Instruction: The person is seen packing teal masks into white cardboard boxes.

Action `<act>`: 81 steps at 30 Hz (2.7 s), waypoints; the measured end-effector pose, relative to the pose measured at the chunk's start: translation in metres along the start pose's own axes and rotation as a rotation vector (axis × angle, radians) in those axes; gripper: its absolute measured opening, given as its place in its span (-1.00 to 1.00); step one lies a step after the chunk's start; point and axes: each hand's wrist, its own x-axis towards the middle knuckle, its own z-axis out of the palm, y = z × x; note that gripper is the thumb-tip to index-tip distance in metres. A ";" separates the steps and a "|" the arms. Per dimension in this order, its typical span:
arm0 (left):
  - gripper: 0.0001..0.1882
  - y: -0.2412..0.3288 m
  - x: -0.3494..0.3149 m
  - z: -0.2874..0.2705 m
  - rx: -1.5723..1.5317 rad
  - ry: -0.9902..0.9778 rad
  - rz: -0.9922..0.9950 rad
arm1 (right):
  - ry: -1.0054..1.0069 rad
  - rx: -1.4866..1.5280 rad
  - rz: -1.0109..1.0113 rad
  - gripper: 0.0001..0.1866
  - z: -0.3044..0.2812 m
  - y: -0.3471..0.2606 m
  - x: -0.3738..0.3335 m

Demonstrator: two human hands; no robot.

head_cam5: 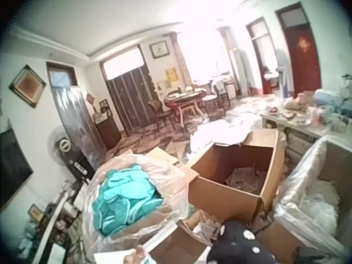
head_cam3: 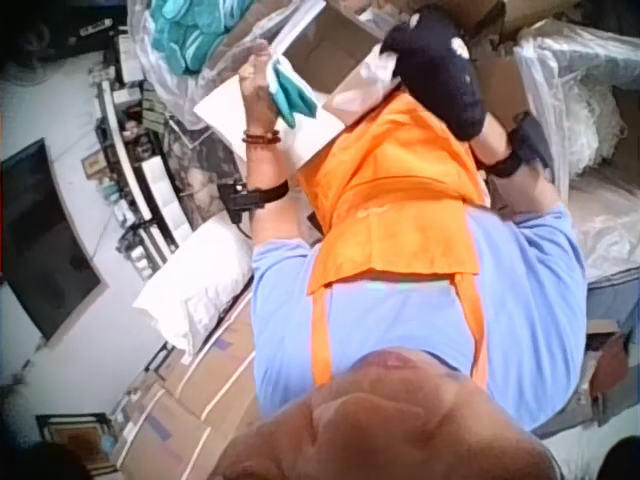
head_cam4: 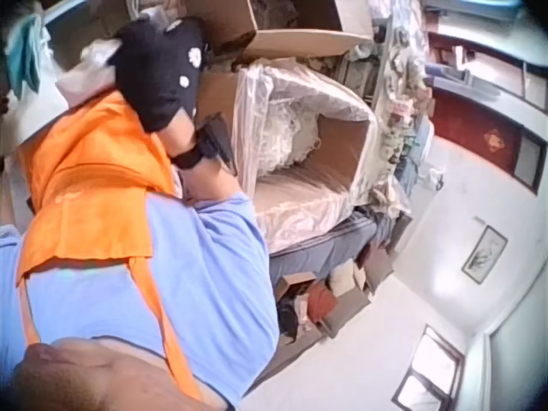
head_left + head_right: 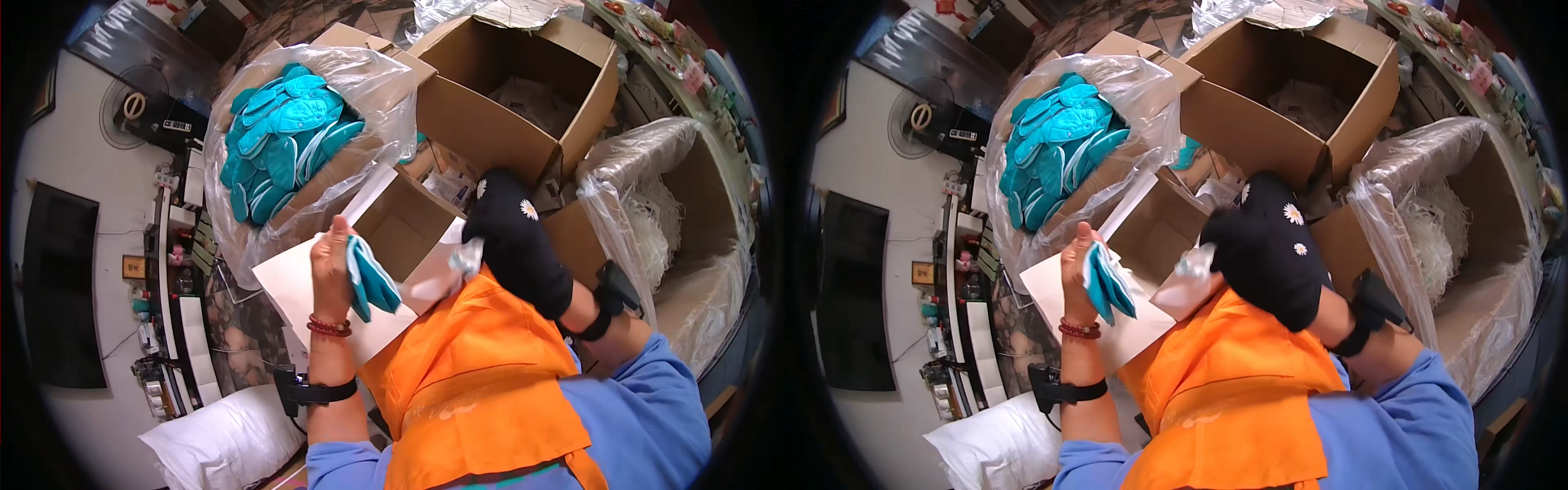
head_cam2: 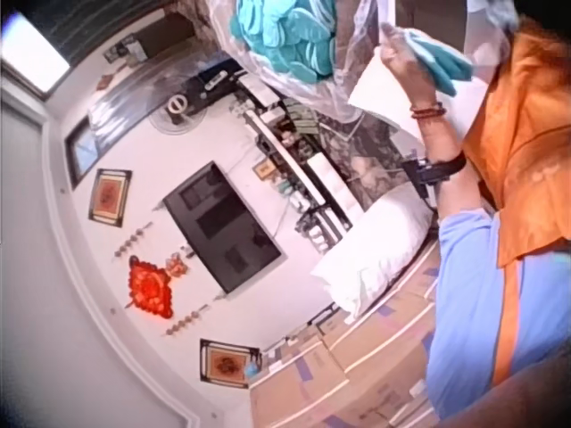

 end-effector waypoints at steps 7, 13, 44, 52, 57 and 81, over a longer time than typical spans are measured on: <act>-0.42 0.019 -0.009 0.032 0.228 -0.200 0.126 | -0.198 0.882 0.612 -0.81 0.027 -0.031 0.038; -0.53 0.013 -0.003 0.016 0.458 -0.184 0.235 | -0.447 0.999 0.706 -0.82 0.043 -0.033 0.034; -0.37 -0.014 -0.005 0.014 -0.752 -0.129 0.152 | -0.552 0.843 0.524 -0.63 0.086 -0.031 0.040; -0.44 -0.024 -0.012 0.023 -0.363 -0.014 0.052 | -0.672 0.803 0.784 -0.62 0.057 -0.035 0.030; -0.42 0.030 -0.013 -0.033 0.083 -0.231 -0.138 | -0.503 0.230 0.243 -0.68 0.041 -0.011 0.027; -0.62 -0.020 -0.006 0.011 0.845 -0.110 0.519 | -0.502 0.151 -0.302 -0.86 0.035 -0.046 -0.018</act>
